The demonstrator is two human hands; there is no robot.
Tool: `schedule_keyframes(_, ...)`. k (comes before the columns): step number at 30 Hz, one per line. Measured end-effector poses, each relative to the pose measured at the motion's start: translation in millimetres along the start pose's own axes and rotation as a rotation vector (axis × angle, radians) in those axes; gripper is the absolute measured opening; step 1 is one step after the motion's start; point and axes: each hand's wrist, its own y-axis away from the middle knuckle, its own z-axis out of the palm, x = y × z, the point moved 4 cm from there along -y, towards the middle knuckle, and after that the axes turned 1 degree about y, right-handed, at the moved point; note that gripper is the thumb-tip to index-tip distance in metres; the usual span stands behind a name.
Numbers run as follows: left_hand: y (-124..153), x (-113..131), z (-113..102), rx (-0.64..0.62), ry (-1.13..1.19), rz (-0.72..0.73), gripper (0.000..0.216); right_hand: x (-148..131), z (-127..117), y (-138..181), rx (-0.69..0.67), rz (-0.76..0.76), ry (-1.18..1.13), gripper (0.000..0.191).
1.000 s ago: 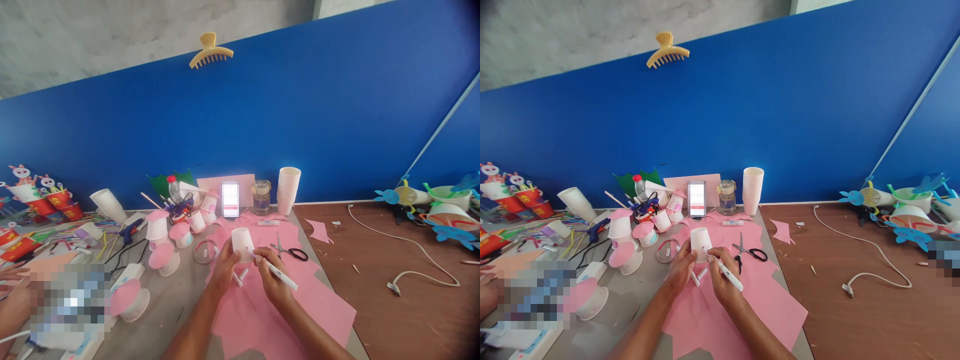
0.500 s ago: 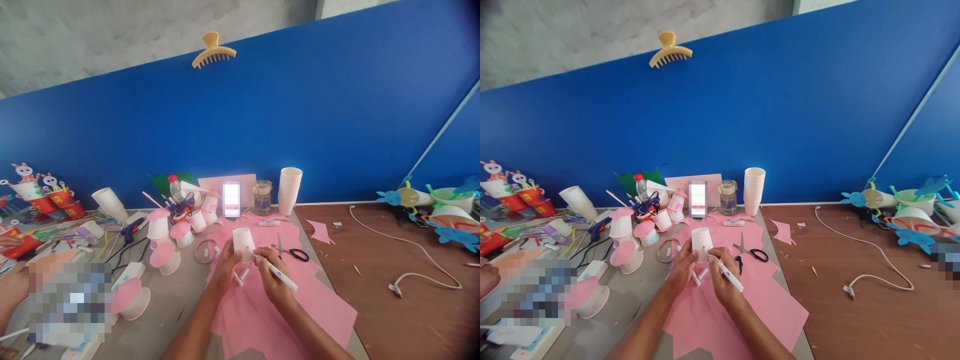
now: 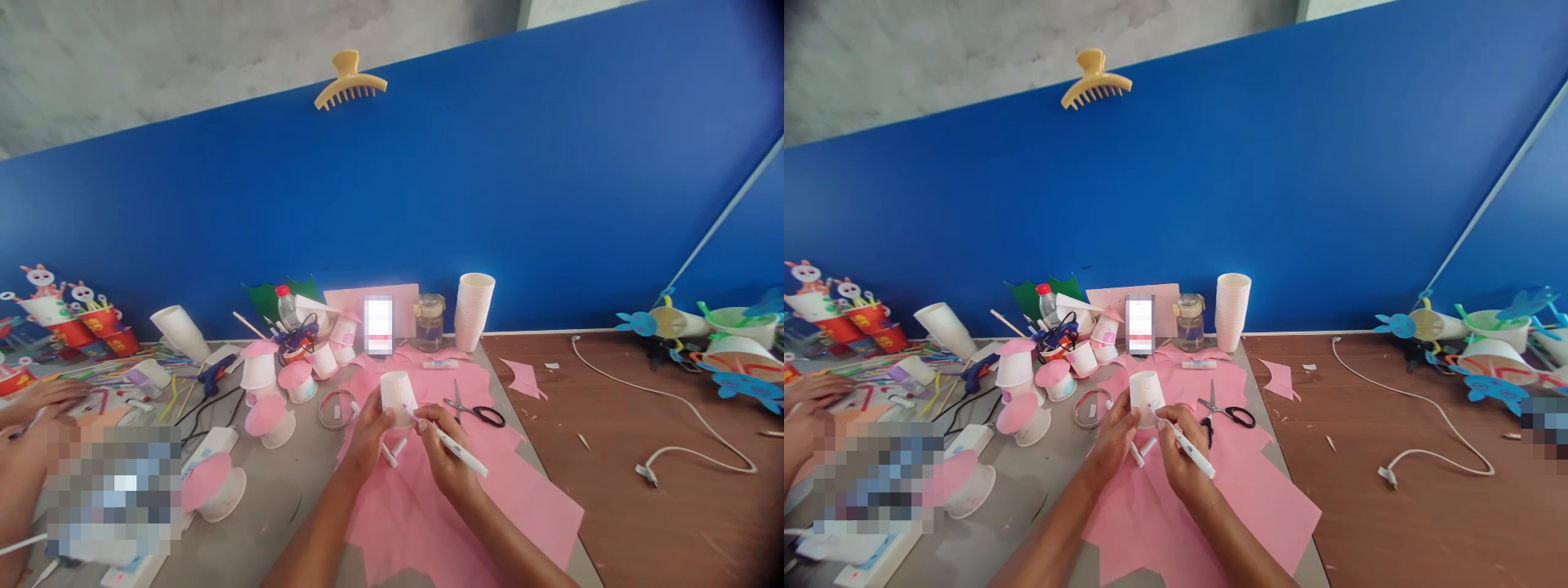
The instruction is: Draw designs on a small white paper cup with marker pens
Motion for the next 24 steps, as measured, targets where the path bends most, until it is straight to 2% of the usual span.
schedule_keyframes(12,-0.8,0.4,0.1,-0.003,0.003,-0.003,0.052,7.9,4.0,3.0,-0.042,0.043,-0.038,0.015)
schedule_keyframes(24,-0.3,-0.3,0.1,-0.004,-0.016,-0.002,0.051,2.9,1.4,2.8,-0.006,0.047,-0.038,0.016)
